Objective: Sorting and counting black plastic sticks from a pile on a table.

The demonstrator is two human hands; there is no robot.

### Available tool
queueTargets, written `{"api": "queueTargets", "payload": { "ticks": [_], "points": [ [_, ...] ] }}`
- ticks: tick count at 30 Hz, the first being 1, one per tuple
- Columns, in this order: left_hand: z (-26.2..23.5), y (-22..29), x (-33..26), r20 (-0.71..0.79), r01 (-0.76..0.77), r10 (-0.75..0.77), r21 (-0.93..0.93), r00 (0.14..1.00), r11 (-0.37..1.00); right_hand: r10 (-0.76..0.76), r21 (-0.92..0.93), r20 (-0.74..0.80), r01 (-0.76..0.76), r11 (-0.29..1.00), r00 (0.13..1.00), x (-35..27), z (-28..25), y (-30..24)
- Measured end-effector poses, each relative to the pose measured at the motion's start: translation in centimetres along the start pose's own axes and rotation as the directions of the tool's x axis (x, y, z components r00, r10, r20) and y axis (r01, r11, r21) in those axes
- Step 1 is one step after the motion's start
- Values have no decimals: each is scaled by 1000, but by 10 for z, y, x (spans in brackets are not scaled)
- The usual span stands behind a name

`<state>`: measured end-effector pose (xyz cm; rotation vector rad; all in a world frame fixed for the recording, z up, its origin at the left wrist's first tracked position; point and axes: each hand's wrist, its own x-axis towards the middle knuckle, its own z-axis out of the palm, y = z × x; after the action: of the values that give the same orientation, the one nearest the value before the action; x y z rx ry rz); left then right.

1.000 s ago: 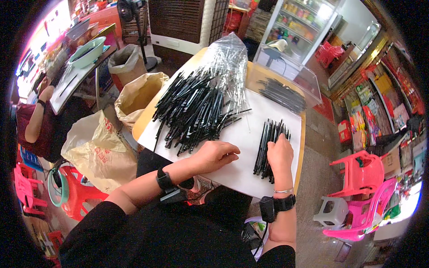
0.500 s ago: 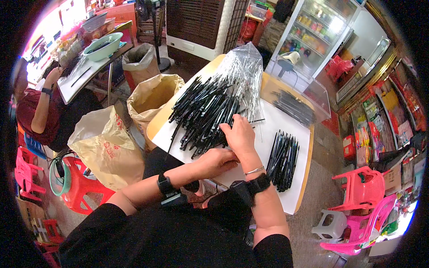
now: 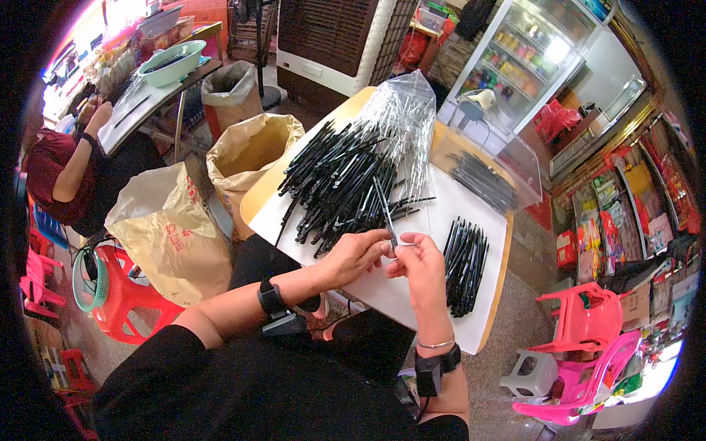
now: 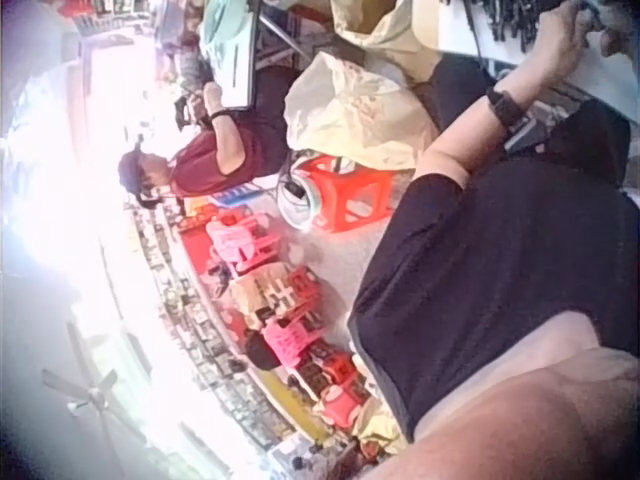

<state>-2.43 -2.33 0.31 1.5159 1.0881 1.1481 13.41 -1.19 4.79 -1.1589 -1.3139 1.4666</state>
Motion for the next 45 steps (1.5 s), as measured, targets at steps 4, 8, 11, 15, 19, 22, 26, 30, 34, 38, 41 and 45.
{"api": "queueTargets", "payload": {
  "ticks": [4,8,11,15,19,22,26,30,34,38,41,45],
  "points": [
    [1,-3,-1,28,68,-64,-173,998,983,6,-50,48,-4,999,999,-18,8,6],
    [1,-7,-3,17,85,-83,-292,996,953,25,-296,61,-5,955,998,-20,4,4],
    [2,-6,-5,-5,90,-96,-308,995,947,-89,-469,-41,59,881,995,-11,5,-3],
    [8,-8,-7,-34,-76,78,64,996,995,-397,-784,-120,158,601,910,2,13,-3],
    [6,-4,-4,34,-92,90,32,995,995,-318,-638,-146,156,754,937,13,3,13],
    [3,-4,-2,91,67,-59,-96,994,993,-132,-309,-65,106,945,989,12,1,0],
    [0,-11,-2,53,98,-86,-304,995,947,-43,-219,58,55,974,997,20,-4,-10],
    [0,-10,-1,14,120,-127,-452,992,884,-214,-635,-210,33,772,954,54,-33,-12],
    [0,-9,0,13,133,-140,-423,990,896,-364,-986,-27,36,165,931,90,-53,28],
    [-1,-10,-1,25,120,-120,-425,992,897,-375,-991,-61,-10,135,925,98,-48,33],
    [-1,-12,-2,0,95,-105,-426,994,900,-317,-993,-36,2,119,948,86,-43,24],
    [0,-12,-2,-36,43,-65,-435,997,899,-260,-983,-87,-40,181,962,61,-40,7]
  ]
}}
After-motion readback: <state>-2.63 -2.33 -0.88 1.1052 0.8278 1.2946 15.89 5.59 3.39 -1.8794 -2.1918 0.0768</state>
